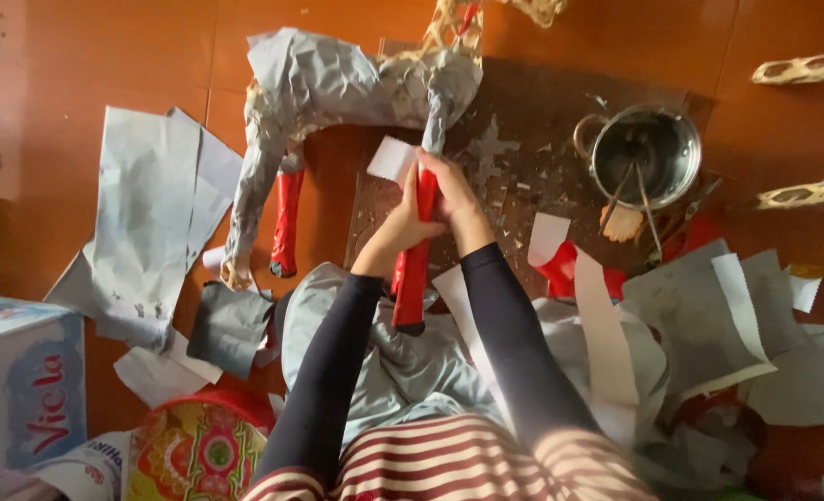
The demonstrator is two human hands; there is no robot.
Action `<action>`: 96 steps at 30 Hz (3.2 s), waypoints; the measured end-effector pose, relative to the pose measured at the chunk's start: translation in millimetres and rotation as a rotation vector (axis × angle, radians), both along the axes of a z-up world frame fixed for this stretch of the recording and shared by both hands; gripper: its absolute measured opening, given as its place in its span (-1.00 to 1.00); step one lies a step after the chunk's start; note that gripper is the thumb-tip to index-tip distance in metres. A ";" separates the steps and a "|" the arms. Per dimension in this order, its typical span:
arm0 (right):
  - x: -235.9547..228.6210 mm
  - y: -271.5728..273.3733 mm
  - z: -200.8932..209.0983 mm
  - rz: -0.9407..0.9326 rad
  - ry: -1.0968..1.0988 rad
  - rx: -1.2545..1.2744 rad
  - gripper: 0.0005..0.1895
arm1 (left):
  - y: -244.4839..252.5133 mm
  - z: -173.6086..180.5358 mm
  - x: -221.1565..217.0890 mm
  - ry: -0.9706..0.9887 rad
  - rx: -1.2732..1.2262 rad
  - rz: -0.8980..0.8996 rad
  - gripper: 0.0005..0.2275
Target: Crafting a paper model by wrapping paper and decorative red tape onto a frame.
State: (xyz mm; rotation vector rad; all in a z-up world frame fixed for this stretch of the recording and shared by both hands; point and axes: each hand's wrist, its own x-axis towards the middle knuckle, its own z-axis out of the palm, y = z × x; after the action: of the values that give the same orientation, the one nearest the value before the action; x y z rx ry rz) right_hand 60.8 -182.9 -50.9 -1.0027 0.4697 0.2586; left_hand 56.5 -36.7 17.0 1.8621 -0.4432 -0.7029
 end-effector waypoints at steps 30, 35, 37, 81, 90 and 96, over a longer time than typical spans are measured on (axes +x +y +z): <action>-246.2 -132.9 87.1 -0.192 0.121 -1.696 -0.42 | -61.1 21.0 -0.4 -0.819 0.091 0.264 -0.83; -243.2 -123.7 80.9 -0.484 0.165 -0.490 -0.59 | -58.1 7.8 0.5 -0.751 0.070 0.299 -0.77; -246.0 -126.8 63.4 -0.530 0.195 -0.252 -0.61 | -49.5 14.1 2.2 -0.559 -0.069 0.321 -0.74; -124.1 -42.6 104.9 -0.562 -0.024 -0.252 -0.52 | -3.5 39.6 17.3 0.223 -0.561 0.065 -0.33; -29.7 -5.9 54.7 -0.171 0.088 -0.718 -0.58 | -0.7 14.4 13.3 0.333 -0.748 0.130 -0.27; -29.4 -7.7 8.8 -0.342 -0.059 -0.461 -0.73 | 27.5 -7.5 -40.2 0.049 0.003 0.085 0.07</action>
State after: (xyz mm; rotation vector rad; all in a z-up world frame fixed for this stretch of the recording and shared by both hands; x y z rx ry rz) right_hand 31.4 -190.6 -42.1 -1.3505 0.6537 -0.1963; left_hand 16.3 -9.3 9.5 1.8515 -0.3294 -0.6907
